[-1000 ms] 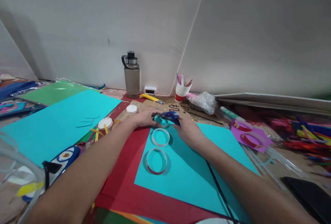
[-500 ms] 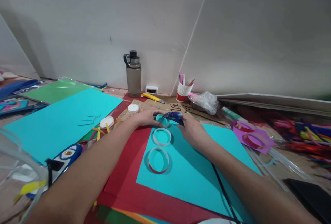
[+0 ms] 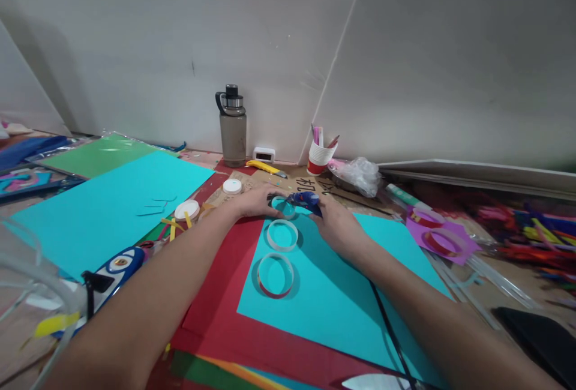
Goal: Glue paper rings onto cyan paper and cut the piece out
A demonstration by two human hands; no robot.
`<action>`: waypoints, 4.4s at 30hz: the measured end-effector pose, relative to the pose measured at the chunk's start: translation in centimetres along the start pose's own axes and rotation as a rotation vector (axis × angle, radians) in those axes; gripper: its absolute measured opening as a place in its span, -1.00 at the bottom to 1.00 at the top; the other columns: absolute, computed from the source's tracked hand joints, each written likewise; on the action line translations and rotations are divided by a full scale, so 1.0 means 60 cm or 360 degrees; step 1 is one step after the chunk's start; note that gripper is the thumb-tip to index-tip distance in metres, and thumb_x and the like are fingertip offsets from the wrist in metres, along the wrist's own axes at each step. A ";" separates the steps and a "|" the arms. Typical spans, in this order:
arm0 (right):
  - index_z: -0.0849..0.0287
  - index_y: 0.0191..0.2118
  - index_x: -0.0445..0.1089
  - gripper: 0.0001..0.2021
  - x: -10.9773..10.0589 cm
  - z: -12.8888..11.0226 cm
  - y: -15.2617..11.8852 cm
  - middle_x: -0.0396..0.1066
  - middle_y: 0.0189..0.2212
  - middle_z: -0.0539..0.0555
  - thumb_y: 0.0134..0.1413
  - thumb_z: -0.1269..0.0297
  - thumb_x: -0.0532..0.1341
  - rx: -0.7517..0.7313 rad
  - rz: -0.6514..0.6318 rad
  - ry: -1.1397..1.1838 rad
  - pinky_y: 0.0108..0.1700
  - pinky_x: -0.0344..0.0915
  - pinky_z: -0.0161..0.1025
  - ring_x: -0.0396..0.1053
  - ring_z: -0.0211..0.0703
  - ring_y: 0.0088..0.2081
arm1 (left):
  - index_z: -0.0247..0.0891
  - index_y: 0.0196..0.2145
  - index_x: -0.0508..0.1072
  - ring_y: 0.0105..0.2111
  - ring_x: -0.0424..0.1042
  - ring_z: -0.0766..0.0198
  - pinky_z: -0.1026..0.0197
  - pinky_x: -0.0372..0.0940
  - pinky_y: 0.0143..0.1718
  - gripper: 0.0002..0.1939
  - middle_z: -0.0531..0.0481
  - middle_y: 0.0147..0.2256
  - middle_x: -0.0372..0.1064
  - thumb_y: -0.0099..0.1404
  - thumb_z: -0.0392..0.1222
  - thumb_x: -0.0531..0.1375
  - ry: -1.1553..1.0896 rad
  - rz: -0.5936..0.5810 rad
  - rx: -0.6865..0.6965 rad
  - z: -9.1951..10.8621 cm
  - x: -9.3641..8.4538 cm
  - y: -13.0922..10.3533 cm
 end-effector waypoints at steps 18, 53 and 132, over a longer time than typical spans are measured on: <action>0.24 0.09 0.26 -0.64 -0.010 0.006 0.001 0.43 -0.07 0.29 0.21 0.26 0.12 -0.0070 0.0001 0.0062 -0.09 0.22 -0.18 0.38 0.07 -0.04 | -0.11 0.14 0.34 0.10 0.25 0.05 0.10 0.14 0.11 -0.33 -0.07 0.09 0.32 0.09 0.10 0.29 -0.0038 0.0061 0.0003 -0.005 0.006 -0.002; 0.22 0.09 0.28 -0.64 -0.003 0.004 0.004 0.43 -0.04 0.25 0.19 0.28 0.13 -0.0072 0.0010 -0.0001 -0.09 0.21 -0.19 0.38 0.05 -0.03 | -0.13 0.16 0.32 0.11 0.24 0.05 0.12 0.14 0.12 -0.32 -0.09 0.12 0.29 0.09 0.06 0.30 -0.0023 0.0032 -0.0009 -0.005 0.006 0.002; 0.23 -0.12 0.31 -0.84 -0.025 -0.018 -0.017 0.45 -0.18 0.23 0.17 0.35 0.13 -0.0099 0.0024 -0.0339 -0.24 0.14 -0.21 0.38 0.02 -0.13 | -0.17 0.11 0.35 0.08 0.27 0.07 0.12 0.16 0.10 -0.36 -0.09 0.08 0.33 0.10 0.06 0.29 0.0087 0.0011 -0.0064 -0.004 0.009 0.004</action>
Point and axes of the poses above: each hand's wrist, its own y-axis towards the middle knuckle, its own x-axis out of the palm, z = x × y, the point moved 3 cm from there along y, towards the middle knuckle
